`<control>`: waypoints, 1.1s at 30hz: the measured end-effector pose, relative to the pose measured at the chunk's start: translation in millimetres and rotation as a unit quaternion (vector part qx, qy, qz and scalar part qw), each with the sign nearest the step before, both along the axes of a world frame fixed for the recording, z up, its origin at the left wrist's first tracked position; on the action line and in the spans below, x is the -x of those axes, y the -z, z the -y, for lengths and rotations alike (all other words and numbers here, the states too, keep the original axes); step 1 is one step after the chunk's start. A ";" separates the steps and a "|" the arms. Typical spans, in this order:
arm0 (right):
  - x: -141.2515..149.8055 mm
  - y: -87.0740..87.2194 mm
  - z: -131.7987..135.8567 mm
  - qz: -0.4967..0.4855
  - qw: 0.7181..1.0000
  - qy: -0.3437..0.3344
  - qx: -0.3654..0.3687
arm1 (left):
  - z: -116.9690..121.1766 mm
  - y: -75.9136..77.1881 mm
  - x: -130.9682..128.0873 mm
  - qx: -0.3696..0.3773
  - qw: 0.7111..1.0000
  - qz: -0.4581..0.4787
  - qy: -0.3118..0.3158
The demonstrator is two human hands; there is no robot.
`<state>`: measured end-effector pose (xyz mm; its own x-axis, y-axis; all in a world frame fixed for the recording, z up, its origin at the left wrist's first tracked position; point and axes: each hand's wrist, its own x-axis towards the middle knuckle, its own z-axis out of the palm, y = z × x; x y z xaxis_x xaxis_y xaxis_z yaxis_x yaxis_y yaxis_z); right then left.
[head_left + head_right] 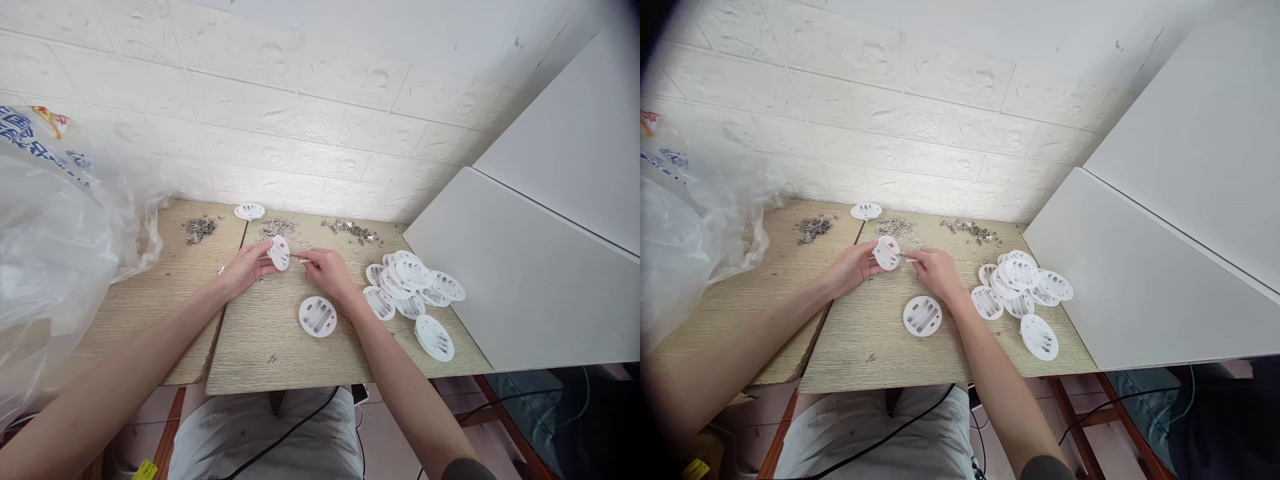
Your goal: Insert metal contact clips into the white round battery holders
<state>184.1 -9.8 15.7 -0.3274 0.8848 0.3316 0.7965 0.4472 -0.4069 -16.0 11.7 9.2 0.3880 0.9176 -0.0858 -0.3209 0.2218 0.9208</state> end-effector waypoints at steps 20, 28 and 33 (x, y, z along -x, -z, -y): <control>-0.5 2.2 -1.8 0.019 1.000 0.006 -0.017 | 1.2 -0.5 -1.1 -0.004 1.000 -0.003 -0.013; -1.1 1.0 -1.1 0.017 1.000 0.003 -0.019 | 1.9 2.3 -1.3 -0.019 1.000 -0.001 -0.003; -2.9 -0.9 -0.4 0.011 1.000 0.019 -0.020 | 2.2 -0.3 -0.8 -0.009 1.000 0.002 -0.015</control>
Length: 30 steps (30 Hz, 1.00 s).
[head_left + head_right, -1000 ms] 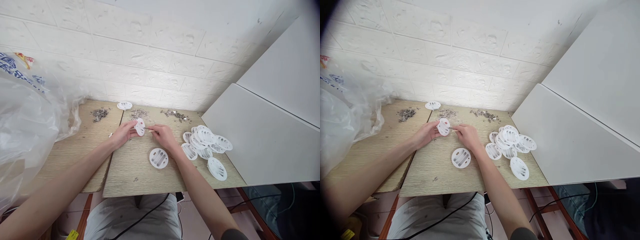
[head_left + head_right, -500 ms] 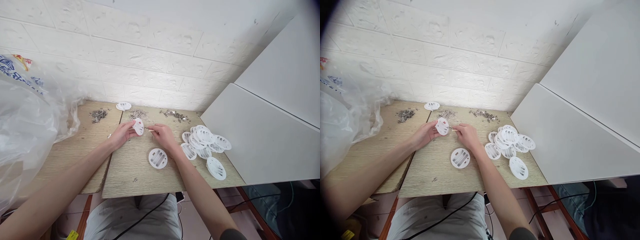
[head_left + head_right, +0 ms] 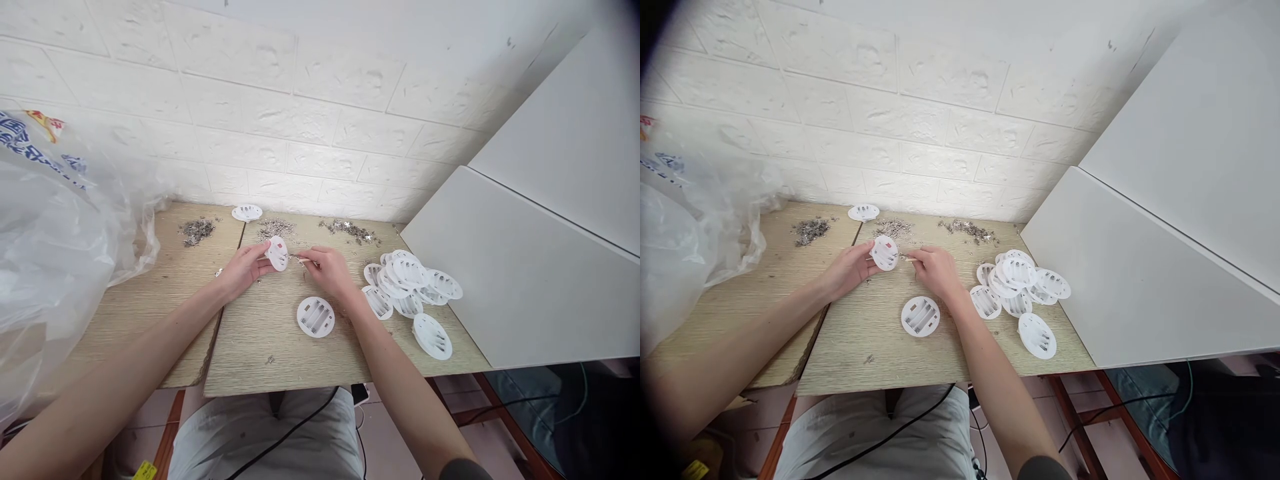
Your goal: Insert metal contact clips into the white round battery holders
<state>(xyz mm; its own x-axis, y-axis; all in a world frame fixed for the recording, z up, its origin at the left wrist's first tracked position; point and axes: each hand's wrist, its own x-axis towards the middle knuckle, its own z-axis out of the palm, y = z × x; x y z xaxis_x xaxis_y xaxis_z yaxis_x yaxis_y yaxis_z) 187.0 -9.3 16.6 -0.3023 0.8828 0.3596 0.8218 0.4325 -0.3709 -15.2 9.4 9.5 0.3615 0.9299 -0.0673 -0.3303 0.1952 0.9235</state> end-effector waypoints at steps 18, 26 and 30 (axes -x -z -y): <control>3.0 12.0 -4.1 -0.011 0.999 -0.031 -0.024 | 4.3 4.1 -1.5 -0.029 0.999 -0.011 0.019; 7.6 19.1 -5.3 0.033 0.996 -0.015 -0.079 | 6.5 4.2 -4.5 -0.053 0.998 -0.022 0.030; 9.5 20.6 -6.6 0.048 0.992 -0.032 -0.114 | 6.5 4.4 -4.9 -0.059 0.997 -0.039 0.030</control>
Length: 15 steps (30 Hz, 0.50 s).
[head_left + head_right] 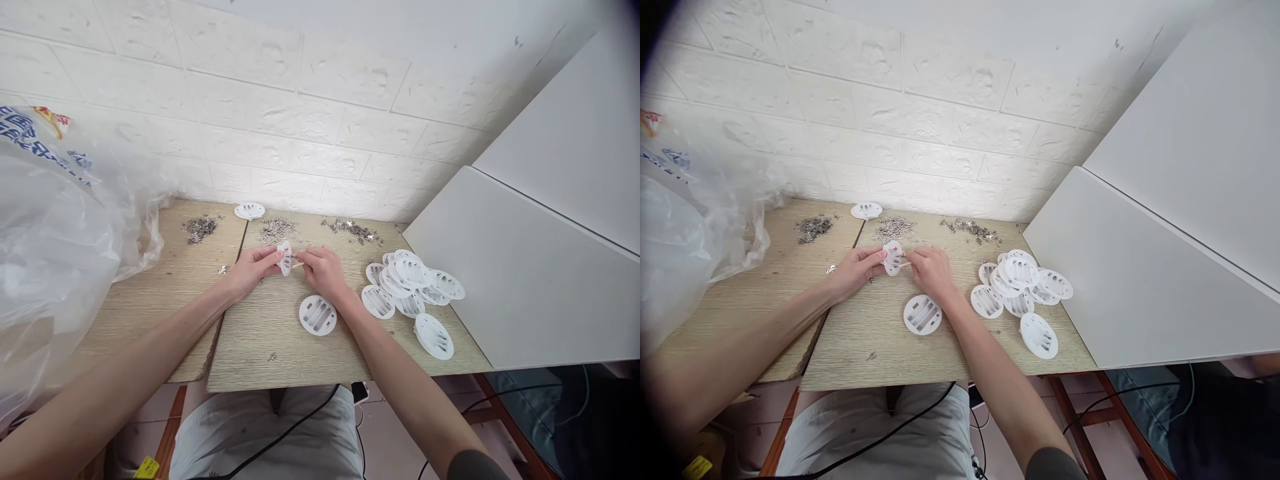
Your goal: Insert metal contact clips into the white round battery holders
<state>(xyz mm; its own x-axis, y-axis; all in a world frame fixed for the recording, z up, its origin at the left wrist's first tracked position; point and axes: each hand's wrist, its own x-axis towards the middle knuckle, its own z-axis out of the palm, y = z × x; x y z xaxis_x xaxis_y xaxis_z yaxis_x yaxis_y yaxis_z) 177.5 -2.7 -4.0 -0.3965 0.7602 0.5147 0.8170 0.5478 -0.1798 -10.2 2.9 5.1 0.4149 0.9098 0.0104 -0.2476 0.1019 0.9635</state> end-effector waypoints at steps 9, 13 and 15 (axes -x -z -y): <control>-0.6 2.3 -2.4 -0.165 0.985 0.004 0.044 | -3.9 -0.3 2.0 0.064 0.994 0.083 -0.029; -0.9 0.3 -1.0 -0.156 0.987 0.003 0.041 | -3.9 -0.7 1.8 0.073 0.993 0.088 -0.031; -0.5 0.5 -0.9 -0.143 0.989 0.003 0.040 | -3.5 -1.0 1.4 0.073 0.993 0.086 -0.027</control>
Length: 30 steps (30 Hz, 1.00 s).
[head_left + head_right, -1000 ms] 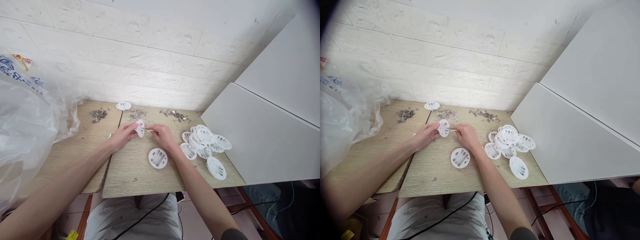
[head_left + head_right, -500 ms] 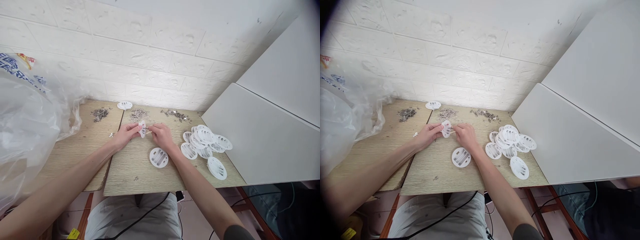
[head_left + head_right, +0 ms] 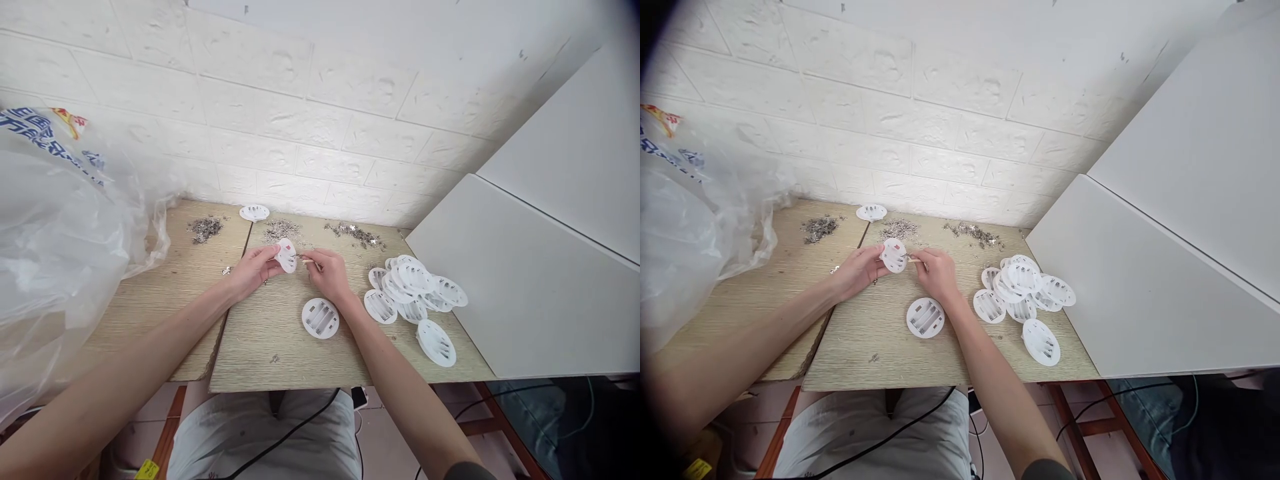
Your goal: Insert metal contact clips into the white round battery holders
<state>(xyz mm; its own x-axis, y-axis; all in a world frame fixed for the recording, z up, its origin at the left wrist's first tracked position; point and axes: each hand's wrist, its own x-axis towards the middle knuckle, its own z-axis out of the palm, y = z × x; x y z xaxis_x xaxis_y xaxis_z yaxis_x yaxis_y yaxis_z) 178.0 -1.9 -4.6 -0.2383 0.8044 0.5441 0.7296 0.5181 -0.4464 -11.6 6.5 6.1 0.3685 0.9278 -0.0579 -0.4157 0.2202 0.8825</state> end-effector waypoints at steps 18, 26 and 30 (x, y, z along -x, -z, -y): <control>-0.6 -1.4 0.9 0.044 0.999 0.008 -0.009 | 1.5 -2.6 -0.8 0.008 1.000 -0.002 0.001; 0.2 2.6 0.0 0.075 0.997 0.027 -0.007 | 0.7 2.0 0.2 -0.004 1.000 -0.008 0.008; 0.6 5.6 0.6 0.081 0.996 0.020 -0.026 | 1.6 3.2 0.7 -0.033 0.999 -0.016 0.029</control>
<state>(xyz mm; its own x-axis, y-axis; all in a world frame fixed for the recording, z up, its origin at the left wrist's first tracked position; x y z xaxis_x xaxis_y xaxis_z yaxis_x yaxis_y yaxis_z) 177.4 -2.4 -10.1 -0.2954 0.7868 0.5419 0.8103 0.5068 -0.2942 -12.3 4.8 2.9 0.4211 0.9070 -0.0093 -0.3759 0.1839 0.9082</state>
